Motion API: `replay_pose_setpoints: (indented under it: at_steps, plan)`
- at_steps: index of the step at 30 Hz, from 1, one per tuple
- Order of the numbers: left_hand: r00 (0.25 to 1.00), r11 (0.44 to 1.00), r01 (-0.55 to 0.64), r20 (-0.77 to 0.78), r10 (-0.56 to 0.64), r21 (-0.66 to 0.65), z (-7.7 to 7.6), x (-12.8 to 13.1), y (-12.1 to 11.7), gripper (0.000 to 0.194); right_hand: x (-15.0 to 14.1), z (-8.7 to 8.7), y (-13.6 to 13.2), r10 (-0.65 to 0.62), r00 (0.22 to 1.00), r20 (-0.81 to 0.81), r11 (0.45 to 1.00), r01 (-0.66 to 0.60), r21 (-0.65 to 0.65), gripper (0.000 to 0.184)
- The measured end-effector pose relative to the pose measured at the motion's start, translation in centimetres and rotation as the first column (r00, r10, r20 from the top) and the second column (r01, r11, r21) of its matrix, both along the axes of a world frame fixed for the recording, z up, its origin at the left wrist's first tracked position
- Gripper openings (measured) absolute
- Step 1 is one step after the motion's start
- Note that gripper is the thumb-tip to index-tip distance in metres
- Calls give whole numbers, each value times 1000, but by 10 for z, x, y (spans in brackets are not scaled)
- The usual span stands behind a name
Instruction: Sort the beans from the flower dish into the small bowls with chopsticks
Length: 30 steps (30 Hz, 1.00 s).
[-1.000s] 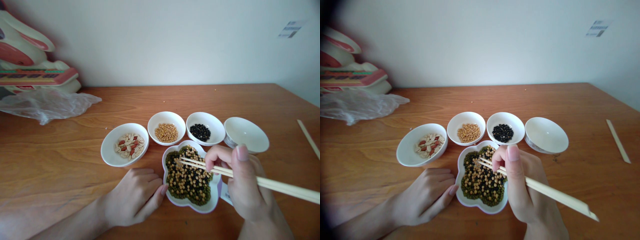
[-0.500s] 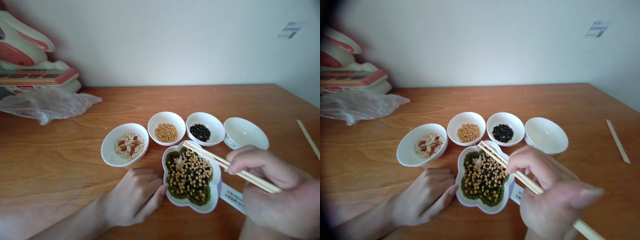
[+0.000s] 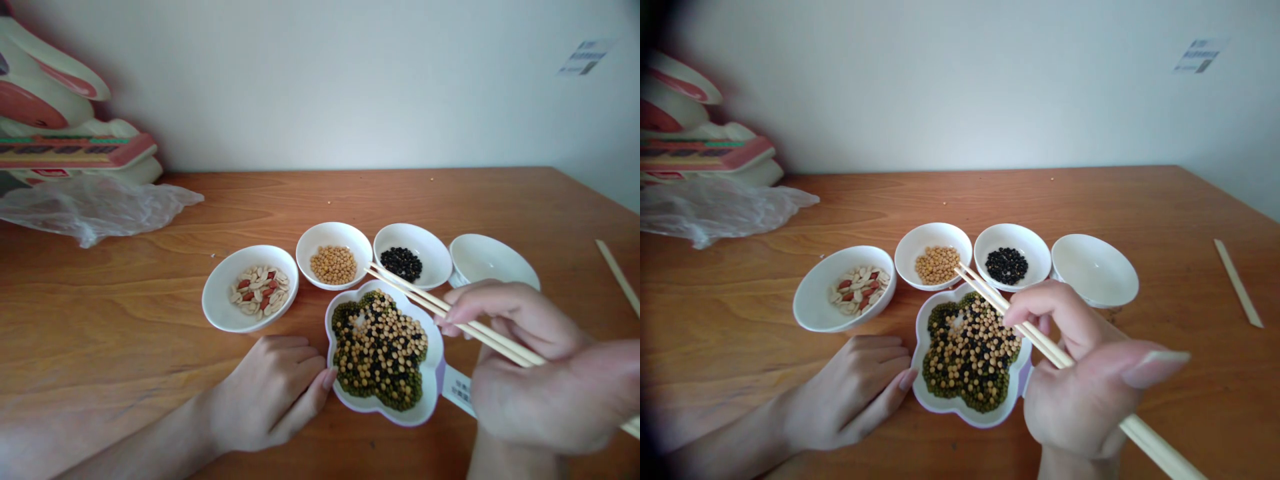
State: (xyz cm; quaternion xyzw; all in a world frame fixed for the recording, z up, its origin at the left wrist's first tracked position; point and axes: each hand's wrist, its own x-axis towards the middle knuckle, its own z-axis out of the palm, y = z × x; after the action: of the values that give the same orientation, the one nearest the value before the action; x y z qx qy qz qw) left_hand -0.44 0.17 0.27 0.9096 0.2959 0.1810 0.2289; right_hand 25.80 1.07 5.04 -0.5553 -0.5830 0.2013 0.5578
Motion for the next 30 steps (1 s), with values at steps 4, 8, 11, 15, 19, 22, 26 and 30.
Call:
replay_pose_setpoints:
  at_steps: [4,8,11,15,19,22,26,30]
  plan:
    - [1000,1000,0,3,0,4,0,0,1,38,13,-2,-1,-116,993,7,990,115,76,90]
    - [1000,1000,-2,7,2,5,-1,0,1,37,27,5,-7,-82,987,141,997,79,26,92]
    - [1000,1000,-5,1,5,9,-2,0,1,36,38,8,-11,32,989,143,996,-20,-84,89]
    - [1000,1000,-4,-4,4,2,-2,-1,1,36,50,4,-11,227,967,113,955,-198,-223,89]
    - [1000,1000,-1,-5,1,-5,-2,0,0,36,52,-2,-9,317,947,59,911,-287,-297,86]
    - [1000,1000,0,-2,0,-4,-2,0,1,36,47,-3,-8,341,939,55,905,-311,-291,81]
    - [1000,1000,3,2,-3,-1,-2,0,1,36,41,-1,-8,338,940,48,902,-308,-304,78]
    - [1000,1000,0,2,0,0,-3,0,1,36,36,5,-9,318,944,84,911,-280,-302,80]
